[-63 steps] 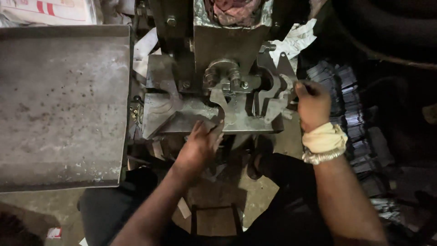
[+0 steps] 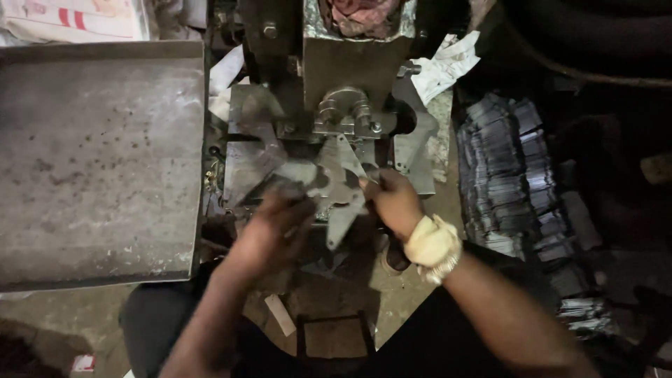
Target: Operating a punch press to form metal components from sheet metal pieces.
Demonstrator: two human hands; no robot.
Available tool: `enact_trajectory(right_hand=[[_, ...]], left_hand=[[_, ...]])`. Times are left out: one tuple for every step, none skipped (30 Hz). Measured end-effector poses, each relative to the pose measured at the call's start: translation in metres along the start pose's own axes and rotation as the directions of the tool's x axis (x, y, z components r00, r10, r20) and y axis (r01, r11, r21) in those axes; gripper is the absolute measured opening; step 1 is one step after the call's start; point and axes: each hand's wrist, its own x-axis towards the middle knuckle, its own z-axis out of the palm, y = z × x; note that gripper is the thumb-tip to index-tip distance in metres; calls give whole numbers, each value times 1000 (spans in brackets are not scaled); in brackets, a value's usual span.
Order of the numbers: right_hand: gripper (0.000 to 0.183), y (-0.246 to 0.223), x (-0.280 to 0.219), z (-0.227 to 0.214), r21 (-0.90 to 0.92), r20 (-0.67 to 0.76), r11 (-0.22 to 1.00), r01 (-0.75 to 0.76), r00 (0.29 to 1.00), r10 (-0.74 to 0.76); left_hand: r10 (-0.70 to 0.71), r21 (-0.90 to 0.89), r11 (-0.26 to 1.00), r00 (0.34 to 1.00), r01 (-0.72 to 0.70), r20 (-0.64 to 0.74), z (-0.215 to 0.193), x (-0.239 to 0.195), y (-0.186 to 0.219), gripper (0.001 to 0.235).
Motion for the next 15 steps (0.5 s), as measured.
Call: enact_trajectory(right_hand=[[19,-8,-9,-7,-187,-50,982,41,997,-51],[19,-16,-17,-13,-369,-90,927,71,990,-112],[19,-32,-27,-19,-370,-85,927,66,991,-104],[19,-47,-36,-26,-433,-111,892,131,974,-197],[20,-65,-43,-35,-498,-132,845,194,946,-295],[20,-66,-40,-47,-501,-130,844,193,947,-294],[20,-68,-35,-58,-532,-162,820,208,926,-340],[19,-70,-31,-71,-564,-192,796,221,902,-386],[19,-62,-17,-84,-561,-194,798,220,902,-385],[19,-54,-4,-97,-535,-249,816,218,883,-398],[20,-46,10,-111,-511,-302,832,217,861,-409],[20,-44,24,-115,-509,-302,833,216,862,-408],[20,-41,38,-119,-374,-353,912,166,884,-306],[20,-38,52,-123,-228,-388,967,112,900,-196],[20,-38,64,-121,-221,-391,970,103,902,-185]], left_hand=[[-19,19,1000,999,18,28,13,3,-1,38],[-38,38,999,998,36,55,25,7,-3,40],[-47,36,998,997,45,55,38,6,-11,40],[79,213,973,996,-86,41,50,5,-18,41],[211,383,899,976,-214,50,64,8,-27,42],[209,381,900,977,-211,48,69,9,-24,42],[268,426,869,963,-253,25,73,13,-23,42],[328,470,833,945,-292,5,76,17,-22,43],[328,472,831,945,-293,9,76,17,-21,43],[311,430,861,950,-271,-23,76,17,-21,45],[291,384,889,955,-248,-56,77,17,-20,48],[290,384,889,955,-248,-54,79,18,-22,48],[310,462,846,951,-266,-20,79,19,-24,50],[327,535,796,945,-284,15,80,19,-26,53],[321,533,796,947,-285,26,79,17,-25,53]])
